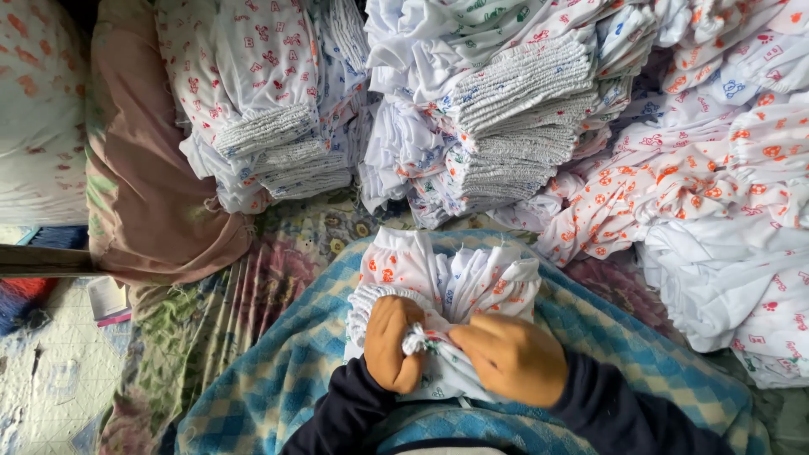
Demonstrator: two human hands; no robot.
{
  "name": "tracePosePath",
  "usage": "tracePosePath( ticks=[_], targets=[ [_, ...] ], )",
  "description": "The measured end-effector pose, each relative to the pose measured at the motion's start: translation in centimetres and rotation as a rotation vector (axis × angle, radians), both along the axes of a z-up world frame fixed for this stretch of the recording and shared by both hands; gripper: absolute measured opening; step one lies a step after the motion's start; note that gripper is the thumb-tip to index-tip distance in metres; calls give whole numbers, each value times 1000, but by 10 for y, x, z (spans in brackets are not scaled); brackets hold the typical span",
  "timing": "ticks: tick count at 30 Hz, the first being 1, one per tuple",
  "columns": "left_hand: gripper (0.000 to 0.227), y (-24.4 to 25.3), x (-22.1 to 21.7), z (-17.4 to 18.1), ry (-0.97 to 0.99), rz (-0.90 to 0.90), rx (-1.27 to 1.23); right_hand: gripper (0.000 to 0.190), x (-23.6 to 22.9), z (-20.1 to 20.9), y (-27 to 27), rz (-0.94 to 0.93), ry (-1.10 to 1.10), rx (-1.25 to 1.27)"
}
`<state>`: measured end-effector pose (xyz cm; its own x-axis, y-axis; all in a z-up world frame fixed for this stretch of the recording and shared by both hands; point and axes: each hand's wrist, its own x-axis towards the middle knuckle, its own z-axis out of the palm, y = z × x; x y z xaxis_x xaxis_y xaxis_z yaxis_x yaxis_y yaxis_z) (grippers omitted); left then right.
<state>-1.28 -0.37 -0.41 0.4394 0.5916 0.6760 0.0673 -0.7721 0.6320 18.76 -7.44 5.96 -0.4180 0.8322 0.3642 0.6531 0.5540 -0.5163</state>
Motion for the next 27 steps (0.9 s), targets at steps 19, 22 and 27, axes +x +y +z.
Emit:
tracePosePath(
  ticks=[19,22,27],
  targets=[
    [27,-10,3,-23,-79,-70,-80,14,-10,-83,13,-396,900,-880],
    [22,-11,2,-16,-61,-48,-90,12,-15,-76,7,-418,915,-877],
    [20,-5,7,-9,28,-5,-117,10,-32,-18,1,-585,544,-302]
  ],
)
